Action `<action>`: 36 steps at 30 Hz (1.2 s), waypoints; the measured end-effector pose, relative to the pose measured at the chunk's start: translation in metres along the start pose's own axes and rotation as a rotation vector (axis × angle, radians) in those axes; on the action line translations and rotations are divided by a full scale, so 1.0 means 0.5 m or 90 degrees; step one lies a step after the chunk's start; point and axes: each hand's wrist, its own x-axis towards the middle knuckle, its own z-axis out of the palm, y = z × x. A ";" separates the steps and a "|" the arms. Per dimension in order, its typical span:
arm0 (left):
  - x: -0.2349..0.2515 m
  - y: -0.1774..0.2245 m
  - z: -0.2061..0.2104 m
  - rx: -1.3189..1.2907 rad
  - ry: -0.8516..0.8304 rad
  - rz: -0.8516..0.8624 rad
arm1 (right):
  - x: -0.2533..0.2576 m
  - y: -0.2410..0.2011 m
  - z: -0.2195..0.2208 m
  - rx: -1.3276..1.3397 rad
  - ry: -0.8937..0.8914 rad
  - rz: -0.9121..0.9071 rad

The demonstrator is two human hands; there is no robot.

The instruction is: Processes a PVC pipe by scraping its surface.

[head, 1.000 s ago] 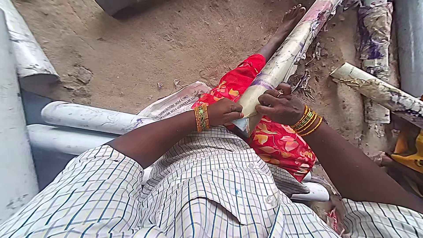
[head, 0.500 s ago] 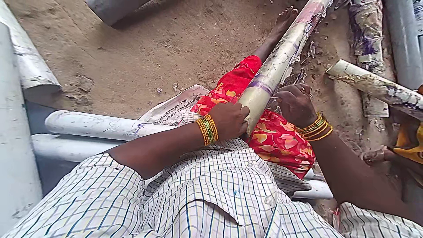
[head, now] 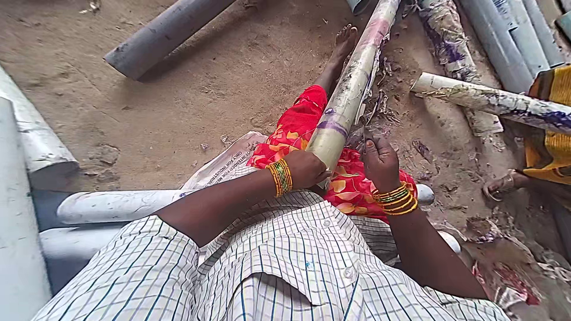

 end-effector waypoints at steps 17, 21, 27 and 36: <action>0.161 0.134 0.039 0.026 -0.227 -0.024 | -0.012 0.026 -0.107 -0.075 -0.065 0.319; 0.158 0.079 0.076 0.020 -0.178 0.015 | 0.028 0.049 -0.083 -0.157 -0.118 0.354; 0.161 0.038 0.076 0.009 -0.180 0.106 | 0.107 0.044 -0.053 -0.316 -0.215 0.323; 0.164 0.031 0.066 0.000 -0.203 0.135 | 0.165 0.031 -0.048 -0.521 -0.307 0.322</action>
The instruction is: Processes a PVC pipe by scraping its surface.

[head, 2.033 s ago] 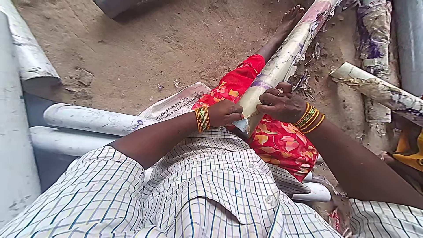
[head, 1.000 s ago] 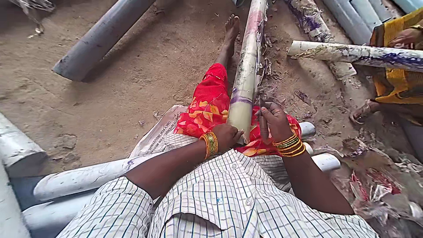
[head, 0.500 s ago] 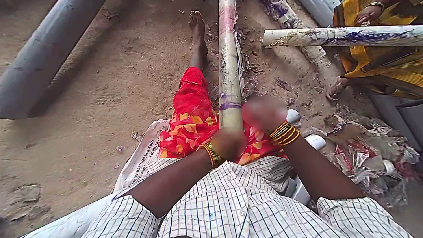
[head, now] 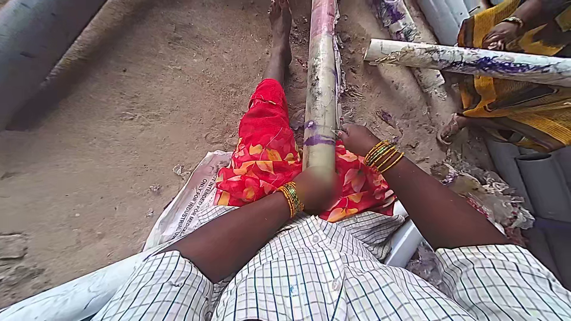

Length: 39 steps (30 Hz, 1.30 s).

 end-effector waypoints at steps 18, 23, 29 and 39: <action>0.000 -0.002 -0.003 -0.007 -0.014 0.010 | -0.004 -0.034 -0.013 -0.057 -0.025 0.039; 0.002 -0.004 -0.001 -0.015 -0.006 0.009 | -0.003 -0.029 -0.010 -0.092 -0.034 0.012; 0.002 -0.001 -0.005 -0.008 -0.018 0.005 | -0.002 -0.036 -0.012 -0.105 -0.045 0.031; 0.002 -0.002 -0.003 -0.018 -0.018 0.003 | -0.003 -0.040 -0.018 -0.100 -0.050 0.019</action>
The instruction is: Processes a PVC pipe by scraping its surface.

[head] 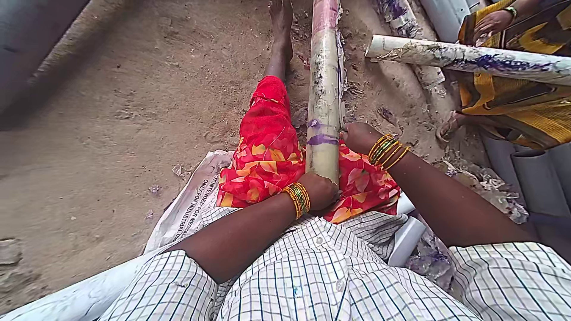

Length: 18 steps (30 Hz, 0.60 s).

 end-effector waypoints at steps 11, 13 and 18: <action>0.003 0.002 0.004 0.004 -0.003 -0.015 | -0.009 -0.040 -0.010 0.020 -0.036 0.007; 0.002 0.001 0.005 -0.001 -0.002 -0.015 | -0.004 -0.035 -0.003 0.059 -0.028 0.005; 0.003 0.000 0.003 -0.004 -0.014 -0.016 | 0.005 -0.029 0.003 0.069 -0.025 -0.001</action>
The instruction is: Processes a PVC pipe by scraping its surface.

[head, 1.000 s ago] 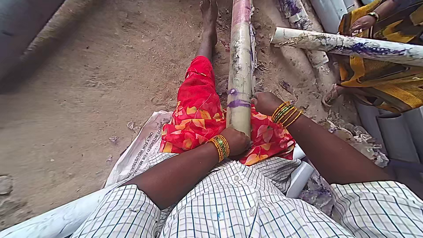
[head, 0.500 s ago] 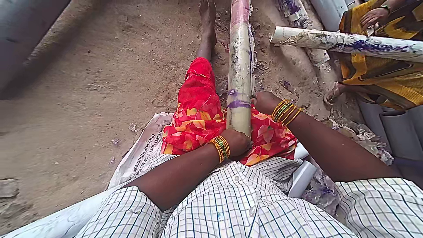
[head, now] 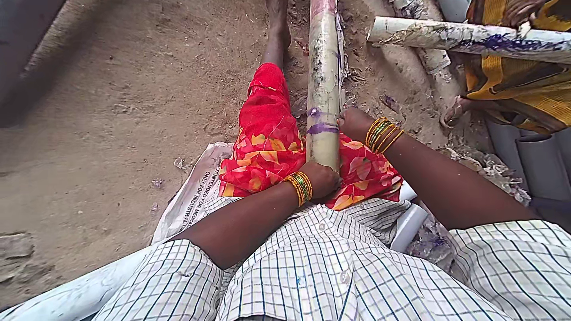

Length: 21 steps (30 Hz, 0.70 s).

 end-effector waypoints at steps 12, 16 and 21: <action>0.003 -0.009 0.003 -0.003 -0.007 0.020 | 0.005 0.009 0.010 0.031 -0.011 0.015; 0.004 -0.008 0.004 -0.010 -0.004 0.015 | 0.001 0.005 0.010 0.008 -0.022 0.008; 0.007 -0.008 0.006 0.000 -0.002 0.016 | -0.002 0.005 0.011 -0.005 -0.033 0.011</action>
